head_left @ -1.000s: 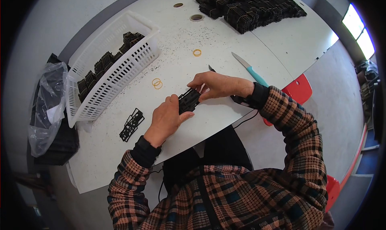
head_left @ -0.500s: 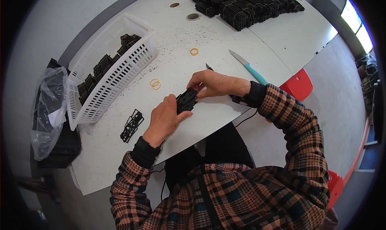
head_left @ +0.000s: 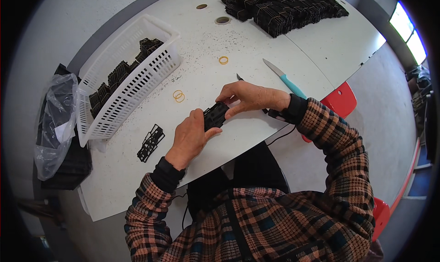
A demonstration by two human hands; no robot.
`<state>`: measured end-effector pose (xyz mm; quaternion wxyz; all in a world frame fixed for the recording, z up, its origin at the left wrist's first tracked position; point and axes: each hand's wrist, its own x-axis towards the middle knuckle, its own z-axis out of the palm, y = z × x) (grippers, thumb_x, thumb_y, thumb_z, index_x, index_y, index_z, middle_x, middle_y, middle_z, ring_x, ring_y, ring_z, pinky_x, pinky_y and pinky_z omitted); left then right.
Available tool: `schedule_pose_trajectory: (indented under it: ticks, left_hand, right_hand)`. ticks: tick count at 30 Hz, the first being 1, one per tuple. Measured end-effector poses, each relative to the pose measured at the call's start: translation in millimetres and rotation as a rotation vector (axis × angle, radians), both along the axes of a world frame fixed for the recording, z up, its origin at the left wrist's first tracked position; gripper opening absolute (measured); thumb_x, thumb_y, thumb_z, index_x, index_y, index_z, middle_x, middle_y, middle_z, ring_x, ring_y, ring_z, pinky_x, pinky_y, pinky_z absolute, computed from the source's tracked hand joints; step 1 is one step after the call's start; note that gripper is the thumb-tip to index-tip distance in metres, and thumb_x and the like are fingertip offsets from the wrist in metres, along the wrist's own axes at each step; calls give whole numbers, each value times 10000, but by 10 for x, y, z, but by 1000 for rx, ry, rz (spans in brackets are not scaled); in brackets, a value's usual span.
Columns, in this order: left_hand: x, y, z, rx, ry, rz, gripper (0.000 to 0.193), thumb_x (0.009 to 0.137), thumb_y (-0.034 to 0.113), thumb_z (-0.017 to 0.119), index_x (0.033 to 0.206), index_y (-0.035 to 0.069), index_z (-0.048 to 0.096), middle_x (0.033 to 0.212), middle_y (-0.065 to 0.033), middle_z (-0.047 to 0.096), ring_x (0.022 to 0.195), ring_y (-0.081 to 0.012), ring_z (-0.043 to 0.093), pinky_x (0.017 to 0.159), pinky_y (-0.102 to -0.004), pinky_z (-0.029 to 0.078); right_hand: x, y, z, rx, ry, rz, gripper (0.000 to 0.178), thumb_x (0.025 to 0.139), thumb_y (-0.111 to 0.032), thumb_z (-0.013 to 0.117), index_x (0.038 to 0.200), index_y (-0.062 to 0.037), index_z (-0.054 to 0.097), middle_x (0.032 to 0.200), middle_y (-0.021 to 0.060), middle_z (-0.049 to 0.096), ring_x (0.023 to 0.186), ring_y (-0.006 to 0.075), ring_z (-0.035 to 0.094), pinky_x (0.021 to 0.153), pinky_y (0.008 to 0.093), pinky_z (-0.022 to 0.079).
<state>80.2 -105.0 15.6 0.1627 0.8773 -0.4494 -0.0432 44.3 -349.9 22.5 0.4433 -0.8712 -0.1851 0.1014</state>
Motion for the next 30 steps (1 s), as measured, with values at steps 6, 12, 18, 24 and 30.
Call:
schedule_pose_trajectory:
  ticks: [6, 12, 18, 24, 30]
  left_hand:
    - [-20, -8, -3, -44, -33, -22, 546, 833, 422, 697, 981, -9, 396, 807, -224, 571, 749, -416, 590, 634, -437, 474]
    - [-21, -5, 3, -50, -40, -13, 538, 833, 418, 699, 972, -9, 402, 812, -226, 578, 748, -416, 595, 633, -439, 478]
    - [-29, -32, 33, 2, -16, 32, 539, 838, 434, 693, 934, -22, 421, 793, -227, 578, 736, -416, 597, 635, -444, 482]
    - [-36, -30, 48, 22, 4, 58, 552, 843, 451, 685, 920, -30, 427, 780, -230, 577, 732, -418, 597, 641, -446, 484]
    - [16, -41, 48, 70, 30, 33, 548, 847, 447, 681, 935, -37, 440, 827, -234, 578, 760, -403, 601, 652, -454, 488]
  right_hand:
    - [-11, -24, -46, 44, -36, 16, 504, 785, -160, 782, 1229, -13, 595, 1093, 99, 616, 1004, 173, 617, 954, 295, 505]
    - [-21, 4, -56, 93, -26, -30, 409, 800, -67, 751, 1192, -45, 636, 1047, 76, 632, 936, 141, 618, 928, 288, 532]
    - [-9, 3, -84, 100, -49, -47, 382, 799, -27, 737, 1170, -43, 650, 1033, 64, 635, 901, 127, 611, 901, 280, 547]
    - [11, 7, -63, 77, 5, -59, 376, 785, -37, 754, 1148, -31, 657, 1030, 69, 641, 916, 132, 618, 921, 281, 536]
    - [-10, 24, 11, 3, -59, -5, 407, 779, -101, 779, 1157, -24, 652, 1026, 80, 649, 927, 154, 627, 924, 292, 527]
